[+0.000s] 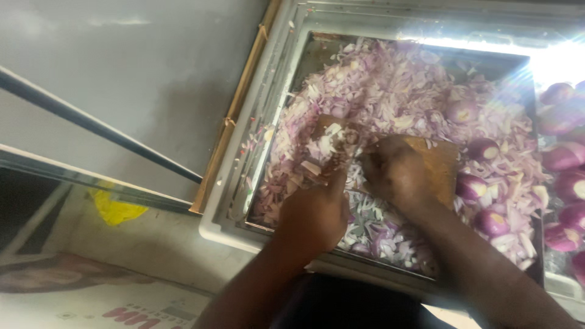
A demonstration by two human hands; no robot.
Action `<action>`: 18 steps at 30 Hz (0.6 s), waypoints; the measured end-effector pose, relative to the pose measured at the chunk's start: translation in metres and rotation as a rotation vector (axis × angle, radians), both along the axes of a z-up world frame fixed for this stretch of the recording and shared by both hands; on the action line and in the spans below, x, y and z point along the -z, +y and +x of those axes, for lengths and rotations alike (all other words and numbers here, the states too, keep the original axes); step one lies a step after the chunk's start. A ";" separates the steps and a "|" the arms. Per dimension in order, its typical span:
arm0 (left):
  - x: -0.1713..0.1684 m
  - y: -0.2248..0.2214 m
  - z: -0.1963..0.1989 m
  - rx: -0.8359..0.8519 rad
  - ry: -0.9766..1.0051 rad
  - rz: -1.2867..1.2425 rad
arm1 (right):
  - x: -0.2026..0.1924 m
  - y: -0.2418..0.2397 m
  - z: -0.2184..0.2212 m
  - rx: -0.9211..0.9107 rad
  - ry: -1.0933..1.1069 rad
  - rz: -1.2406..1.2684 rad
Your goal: The person chops onions using a large cleaver and a wooden block inside a metal container.
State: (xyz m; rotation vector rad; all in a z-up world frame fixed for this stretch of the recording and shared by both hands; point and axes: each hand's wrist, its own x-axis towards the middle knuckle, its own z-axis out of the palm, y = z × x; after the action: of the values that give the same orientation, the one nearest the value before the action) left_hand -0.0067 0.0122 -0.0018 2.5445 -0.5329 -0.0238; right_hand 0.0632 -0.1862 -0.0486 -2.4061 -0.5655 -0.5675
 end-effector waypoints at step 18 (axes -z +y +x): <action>0.074 0.076 -0.041 -0.627 0.278 -0.847 | 0.007 0.059 0.026 -0.475 -0.227 -0.421</action>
State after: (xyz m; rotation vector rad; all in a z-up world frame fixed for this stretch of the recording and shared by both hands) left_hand -0.0482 0.0883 -0.0762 1.7265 0.3298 0.0616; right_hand 0.0893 -0.1277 -0.0558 -2.4621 -1.4297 -0.5517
